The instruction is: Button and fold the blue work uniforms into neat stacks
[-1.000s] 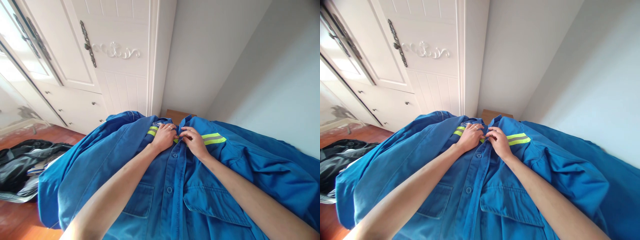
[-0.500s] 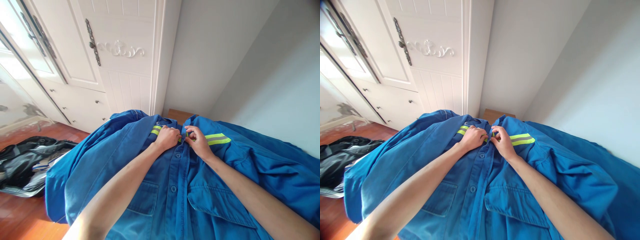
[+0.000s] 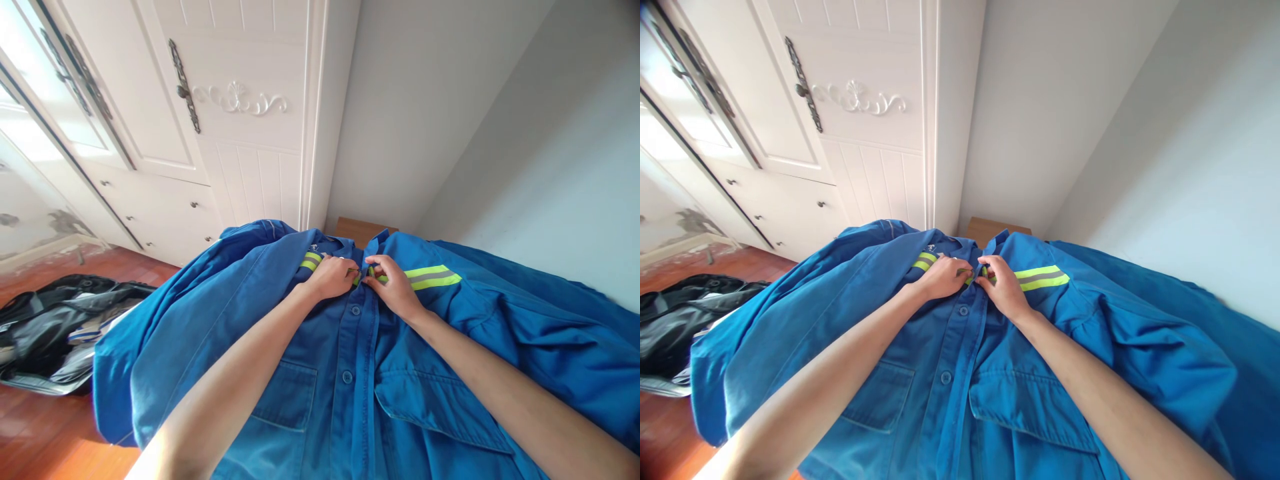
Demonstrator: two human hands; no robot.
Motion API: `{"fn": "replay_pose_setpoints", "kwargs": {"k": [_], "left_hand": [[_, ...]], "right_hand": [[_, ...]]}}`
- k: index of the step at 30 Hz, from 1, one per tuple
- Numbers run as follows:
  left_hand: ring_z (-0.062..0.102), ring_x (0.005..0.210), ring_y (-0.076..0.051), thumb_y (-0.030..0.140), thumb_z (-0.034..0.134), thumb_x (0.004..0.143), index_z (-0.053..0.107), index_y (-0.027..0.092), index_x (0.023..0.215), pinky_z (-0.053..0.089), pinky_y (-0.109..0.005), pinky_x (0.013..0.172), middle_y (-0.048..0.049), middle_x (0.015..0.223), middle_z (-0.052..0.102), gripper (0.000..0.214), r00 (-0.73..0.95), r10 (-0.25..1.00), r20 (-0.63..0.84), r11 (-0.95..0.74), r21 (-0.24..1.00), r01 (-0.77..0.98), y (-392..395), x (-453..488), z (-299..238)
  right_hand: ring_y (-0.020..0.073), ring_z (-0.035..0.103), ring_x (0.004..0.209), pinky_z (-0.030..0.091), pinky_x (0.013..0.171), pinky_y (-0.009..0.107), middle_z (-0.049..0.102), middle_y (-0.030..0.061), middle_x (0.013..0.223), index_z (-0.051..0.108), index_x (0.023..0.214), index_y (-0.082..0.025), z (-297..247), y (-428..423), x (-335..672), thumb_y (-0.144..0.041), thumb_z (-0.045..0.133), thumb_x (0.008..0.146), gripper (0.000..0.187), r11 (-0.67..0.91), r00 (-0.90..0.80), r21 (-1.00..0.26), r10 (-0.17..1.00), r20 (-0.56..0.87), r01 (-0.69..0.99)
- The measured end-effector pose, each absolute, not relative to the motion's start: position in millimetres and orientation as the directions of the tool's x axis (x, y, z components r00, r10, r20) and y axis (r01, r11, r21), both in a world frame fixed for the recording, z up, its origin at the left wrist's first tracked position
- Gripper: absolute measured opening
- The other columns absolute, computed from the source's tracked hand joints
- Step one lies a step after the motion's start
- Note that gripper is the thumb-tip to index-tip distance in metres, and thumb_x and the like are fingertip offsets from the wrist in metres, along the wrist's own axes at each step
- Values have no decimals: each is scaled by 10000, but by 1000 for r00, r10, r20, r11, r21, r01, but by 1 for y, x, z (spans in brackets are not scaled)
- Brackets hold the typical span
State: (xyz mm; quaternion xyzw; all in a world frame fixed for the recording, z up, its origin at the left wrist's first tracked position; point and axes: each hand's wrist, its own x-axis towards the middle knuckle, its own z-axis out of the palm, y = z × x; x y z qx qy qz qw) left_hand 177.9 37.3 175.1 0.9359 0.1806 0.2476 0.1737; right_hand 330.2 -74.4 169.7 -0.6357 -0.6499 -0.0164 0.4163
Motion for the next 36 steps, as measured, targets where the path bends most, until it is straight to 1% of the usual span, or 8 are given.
{"fn": "replay_pose_setpoints", "kwargs": {"k": [3, 8, 11, 14, 19, 23, 29, 36], "left_hand": [[699, 941, -248, 230, 488, 900, 740, 213, 975, 492, -346, 864, -65, 956, 760, 264, 807, 424, 411, -878, 404, 256, 37, 178, 175], [699, 875, -259, 243, 465, 918, 737, 200, 946, 486, -387, 863, -96, 911, 749, 277, 791, 431, 434, -895, 318, 313, 33, 180, 173], [694, 869, -265, 239, 458, 918, 728, 187, 935, 483, -401, 858, -111, 910, 742, 276, 784, 457, 420, -886, 289, 362, 28, 182, 174], [694, 862, -269, 232, 468, 911, 720, 171, 910, 479, -400, 848, -122, 897, 739, 259, 774, 483, 410, -874, 274, 401, 26, 183, 176], [693, 895, -277, 236, 469, 917, 720, 163, 929, 478, -399, 851, -128, 918, 741, 261, 794, 445, 414, -894, 264, 364, 26, 183, 176], [698, 881, -277, 251, 477, 916, 718, 173, 894, 477, -396, 835, -115, 896, 744, 254, 780, 460, 425, -887, 268, 377, 28, 183, 174], [701, 877, -280, 266, 486, 914, 715, 176, 896, 476, -400, 829, -106, 893, 749, 247, 780, 446, 438, -894, 263, 363, 28, 184, 172], [698, 865, -276, 245, 488, 903, 707, 165, 876, 475, -400, 835, -108, 875, 744, 235, 782, 433, 449, -900, 256, 351, 29, 184, 171]], "right_hand": [[206, 625, 858, 535, 855, 402, 622, 66, 1101, 577, 1119, -250, 171, -75, 329, -268, 631, 834, 291, 212, 141, -507, 809, 571, 835], [231, 637, 901, 528, 881, 422, 648, 56, 1001, 590, 1112, -249, 173, -76, 326, -302, 630, 849, 271, 210, 125, -500, 823, 555, 840], [233, 639, 897, 528, 887, 426, 654, 57, 1004, 592, 1105, -252, 174, -76, 324, -325, 645, 846, 274, 209, 126, -500, 822, 555, 840], [227, 636, 906, 526, 894, 413, 652, 54, 1006, 590, 1108, -253, 174, -76, 323, -304, 634, 854, 262, 233, 109, -491, 813, 572, 840], [220, 624, 905, 521, 893, 413, 636, 58, 1037, 568, 1171, -252, 169, -74, 326, -265, 610, 853, 321, 230, 92, -475, 822, 562, 849], [215, 614, 867, 528, 865, 416, 633, 62, 1051, 549, 1202, -248, 164, -72, 330, -257, 622, 842, 368, 240, 91, -477, 815, 572, 846], [216, 609, 862, 526, 871, 421, 630, 59, 1048, 537, 1215, -251, 162, -71, 332, -245, 621, 840, 384, 254, 82, -490, 821, 565, 834], [218, 607, 871, 525, 883, 429, 632, 62, 1059, 532, 1223, -254, 162, -71, 331, -237, 615, 834, 398, 242, 86, -491, 827, 555, 837]]}}
